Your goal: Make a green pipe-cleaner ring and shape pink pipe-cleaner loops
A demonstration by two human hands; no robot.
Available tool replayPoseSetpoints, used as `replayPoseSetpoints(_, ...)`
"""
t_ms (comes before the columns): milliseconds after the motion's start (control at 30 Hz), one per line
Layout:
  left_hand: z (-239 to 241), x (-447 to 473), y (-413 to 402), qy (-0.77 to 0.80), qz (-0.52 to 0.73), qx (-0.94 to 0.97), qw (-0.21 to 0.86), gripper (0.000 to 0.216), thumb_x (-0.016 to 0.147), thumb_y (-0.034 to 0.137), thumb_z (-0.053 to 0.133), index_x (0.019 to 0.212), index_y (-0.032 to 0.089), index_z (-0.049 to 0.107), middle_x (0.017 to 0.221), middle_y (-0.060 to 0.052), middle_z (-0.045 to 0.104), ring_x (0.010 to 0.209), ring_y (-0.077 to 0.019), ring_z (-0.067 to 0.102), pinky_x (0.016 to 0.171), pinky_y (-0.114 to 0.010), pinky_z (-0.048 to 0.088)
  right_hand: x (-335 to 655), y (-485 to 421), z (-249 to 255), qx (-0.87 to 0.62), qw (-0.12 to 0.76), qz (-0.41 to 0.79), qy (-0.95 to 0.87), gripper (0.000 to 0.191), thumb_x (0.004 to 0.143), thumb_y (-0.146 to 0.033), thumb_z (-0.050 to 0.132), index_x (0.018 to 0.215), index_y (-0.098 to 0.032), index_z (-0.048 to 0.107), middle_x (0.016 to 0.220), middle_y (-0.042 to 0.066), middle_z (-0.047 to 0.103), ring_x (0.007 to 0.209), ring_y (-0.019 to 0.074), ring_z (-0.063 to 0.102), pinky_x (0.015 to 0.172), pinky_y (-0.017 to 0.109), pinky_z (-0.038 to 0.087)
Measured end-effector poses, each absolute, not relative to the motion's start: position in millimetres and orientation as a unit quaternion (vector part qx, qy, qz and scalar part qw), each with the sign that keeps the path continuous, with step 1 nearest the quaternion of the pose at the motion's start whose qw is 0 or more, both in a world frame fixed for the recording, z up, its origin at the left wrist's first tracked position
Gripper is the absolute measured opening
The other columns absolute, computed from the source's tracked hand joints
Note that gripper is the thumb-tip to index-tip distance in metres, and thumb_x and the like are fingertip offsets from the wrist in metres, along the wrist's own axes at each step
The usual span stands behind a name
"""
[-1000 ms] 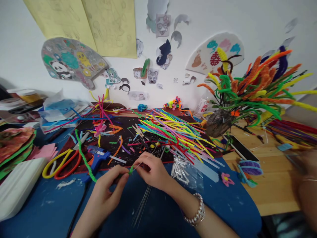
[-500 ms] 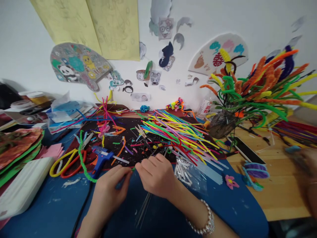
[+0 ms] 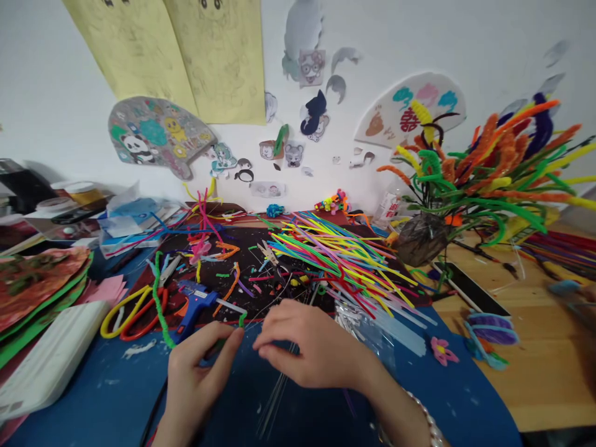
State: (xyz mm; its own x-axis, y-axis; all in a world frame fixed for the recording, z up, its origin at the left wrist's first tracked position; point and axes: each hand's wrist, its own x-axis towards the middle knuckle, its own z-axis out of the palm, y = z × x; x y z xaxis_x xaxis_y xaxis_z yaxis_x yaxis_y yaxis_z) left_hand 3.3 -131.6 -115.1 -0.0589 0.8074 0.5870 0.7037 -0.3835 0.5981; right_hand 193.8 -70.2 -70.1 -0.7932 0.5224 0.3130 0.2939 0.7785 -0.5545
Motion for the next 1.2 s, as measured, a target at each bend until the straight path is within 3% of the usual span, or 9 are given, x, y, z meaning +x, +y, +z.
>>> replayPoseSetpoints(67,-113,4,-133,0.553,0.477,0.681,0.055,0.021,0.086,0.019,0.056,0.065,0.017,0.057,0.054,0.004,0.052,0.047,-0.0079,0.044,0.048,-0.020,0.034,195,-68,-79,-0.243,0.188,0.275,-0.911,0.029,0.088,-0.022,0.058,0.116,-0.022,0.063,0.105,0.006,0.067,0.098,0.0189,0.059,0.089,0.035,0.045)
replayPoseSetpoints(133,-112,4,-133,0.557,0.476,0.677,0.071,0.023,0.086,0.020,0.055,0.063,0.017,0.056,0.053,0.004,0.050,0.046,-0.0075,0.042,0.046,-0.020,0.032,189,-62,-93,-0.299,0.244,0.321,-0.865,0.032,0.091,-0.023,0.053,0.123,-0.023,0.059,0.111,0.007,0.066,0.103,0.0194,0.059,0.090,0.036,0.046)
replayPoseSetpoints(233,-111,5,-133,0.553,0.460,0.682,0.130,0.027,0.086,0.021,0.054,0.060,0.017,0.054,0.051,0.004,0.049,0.045,-0.0073,0.040,0.044,-0.020,0.031,174,-56,-117,-0.302,0.315,0.531,-0.726,0.026,0.092,-0.038,0.051,0.105,-0.022,0.068,0.086,0.003,0.069,0.073,0.0125,0.063,0.066,0.025,0.051)
replayPoseSetpoints(367,-111,5,-134,0.538,0.444,0.689,0.194,0.028,0.086,0.023,0.054,0.058,0.017,0.054,0.050,0.004,0.049,0.045,-0.0072,0.039,0.043,-0.020,0.029,161,-54,-128,-0.221,0.296,0.718,-0.590,0.036,0.071,-0.053,0.072,0.083,-0.018,0.071,0.066,-0.002,0.062,0.052,0.0074,0.054,0.047,0.018,0.043)
replayPoseSetpoints(467,-110,5,-134,0.532,0.431,0.698,0.208,0.029,0.086,0.024,0.053,0.058,0.017,0.054,0.050,0.003,0.049,0.045,-0.0076,0.040,0.044,-0.020,0.030,161,-54,-127,-0.223,0.312,0.736,-0.558,0.036,0.063,-0.050,0.079,0.074,-0.017,0.069,0.065,-0.003,0.062,0.051,0.0070,0.053,0.047,0.019,0.043)
replayPoseSetpoints(700,-110,8,-134,0.529,0.449,0.703,0.155,0.021,0.087,0.021,0.053,0.067,0.017,0.060,0.056,0.003,0.056,0.046,-0.0077,0.043,0.045,-0.019,0.033,159,-54,-132,-0.265,0.332,0.705,-0.569,0.034,0.070,-0.048,0.075,0.073,-0.016,0.064,0.059,-0.004,0.057,0.049,0.0082,0.051,0.048,0.021,0.040)
replayPoseSetpoints(833,-117,7,-131,0.562,0.465,0.680,0.079,0.018,0.088,0.020,0.052,0.073,0.018,0.061,0.057,0.004,0.056,0.046,-0.0076,0.044,0.046,-0.019,0.034,159,-63,-131,-0.323,0.394,0.549,-0.663,0.025,0.081,-0.040,0.068,0.071,-0.017,0.064,0.067,-0.002,0.057,0.063,0.0116,0.053,0.058,0.024,0.041)
replayPoseSetpoints(1067,-127,5,-126,0.601,0.434,0.671,0.034,0.014,0.088,0.022,0.053,0.078,0.018,0.062,0.064,0.002,0.064,0.054,-0.0105,0.057,0.053,-0.020,0.041,165,-89,-117,-0.313,0.414,-0.038,-0.854,0.017,0.092,-0.022,0.054,0.078,-0.020,0.063,0.064,0.001,0.058,0.070,0.0169,0.043,0.071,0.034,0.031)
replayPoseSetpoints(1200,-125,3,-128,0.573,0.400,0.715,0.026,0.018,0.088,0.020,0.052,0.071,0.018,0.057,0.059,0.002,0.059,0.052,-0.0109,0.056,0.051,-0.021,0.038,167,-83,-92,-0.320,0.345,-0.089,-0.878,0.019,0.092,-0.021,0.054,0.074,-0.020,0.062,0.063,0.000,0.056,0.071,0.0180,0.040,0.071,0.036,0.026)
